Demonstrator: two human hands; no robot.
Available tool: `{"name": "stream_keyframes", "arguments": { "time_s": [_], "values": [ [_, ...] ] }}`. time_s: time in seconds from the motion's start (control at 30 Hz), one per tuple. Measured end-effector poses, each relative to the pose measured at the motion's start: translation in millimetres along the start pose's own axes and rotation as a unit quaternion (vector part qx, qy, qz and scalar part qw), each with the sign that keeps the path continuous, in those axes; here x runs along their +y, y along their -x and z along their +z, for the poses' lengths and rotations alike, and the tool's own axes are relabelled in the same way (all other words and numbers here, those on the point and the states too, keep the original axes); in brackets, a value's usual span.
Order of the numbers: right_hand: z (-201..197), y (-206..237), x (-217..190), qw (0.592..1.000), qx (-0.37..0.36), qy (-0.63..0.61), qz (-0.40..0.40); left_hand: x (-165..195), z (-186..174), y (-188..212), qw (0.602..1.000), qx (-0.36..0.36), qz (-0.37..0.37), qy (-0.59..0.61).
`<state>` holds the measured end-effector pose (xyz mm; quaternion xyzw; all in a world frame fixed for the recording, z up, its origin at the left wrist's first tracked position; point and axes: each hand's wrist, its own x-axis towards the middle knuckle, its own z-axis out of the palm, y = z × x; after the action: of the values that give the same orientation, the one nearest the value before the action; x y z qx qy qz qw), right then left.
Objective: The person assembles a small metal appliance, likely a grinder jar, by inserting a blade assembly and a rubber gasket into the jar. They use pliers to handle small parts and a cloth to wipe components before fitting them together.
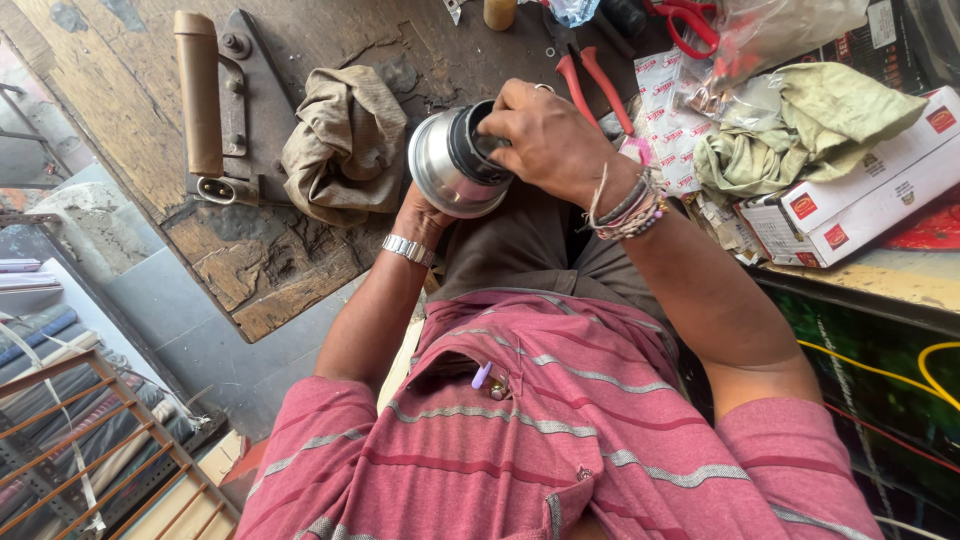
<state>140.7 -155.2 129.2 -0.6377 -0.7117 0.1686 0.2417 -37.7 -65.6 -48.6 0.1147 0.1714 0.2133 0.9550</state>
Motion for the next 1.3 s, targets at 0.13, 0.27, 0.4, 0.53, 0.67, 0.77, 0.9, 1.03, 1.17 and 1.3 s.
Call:
{"name": "stream_keyframes", "arguments": {
  "time_s": [0.13,0.27,0.4,0.53,0.67,0.77,0.9,1.03,1.17,1.3],
  "values": [
    [0.8,5.2,7.1,0.999,-0.031,0.017,-0.006,-2.9,-6.4,-2.8,1.000,0.013,-0.015,0.014],
    [-6.2,2.2,10.5,0.998,-0.030,0.040,0.024,-3.7,-6.4,-3.8,0.999,-0.020,0.028,-0.041],
    [-18.2,-4.9,11.6,0.970,-0.120,-0.056,0.205,-0.1,-4.5,-2.0,0.997,-0.027,0.027,-0.060],
    [-19.7,1.7,0.5,0.997,-0.064,0.008,0.041,2.0,-5.4,0.2,0.999,-0.027,0.008,-0.035],
    [-25.8,8.5,-6.2,0.989,-0.065,0.068,-0.110,-1.5,-9.5,0.5,0.999,-0.024,-0.003,-0.026],
    [-39.3,3.0,1.2,0.976,-0.092,-0.082,-0.179,-5.5,-10.6,0.7,0.999,-0.026,-0.015,-0.021],
    [-47.8,5.8,6.2,0.986,0.024,-0.157,-0.055,-5.4,-3.8,-2.1,0.999,-0.040,-0.009,-0.012],
    [-38.2,16.3,-0.5,0.950,-0.012,-0.310,0.045,-1.1,7.6,-7.6,0.999,-0.010,-0.034,0.022],
    [-32.7,20.1,-3.1,0.952,0.063,-0.264,0.145,0.5,11.8,-6.7,1.000,-0.024,-0.008,0.010],
    [-28.0,15.2,-0.1,0.980,0.104,-0.168,0.031,1.9,12.0,-5.3,0.999,-0.032,0.003,-0.036]
  ]
}}
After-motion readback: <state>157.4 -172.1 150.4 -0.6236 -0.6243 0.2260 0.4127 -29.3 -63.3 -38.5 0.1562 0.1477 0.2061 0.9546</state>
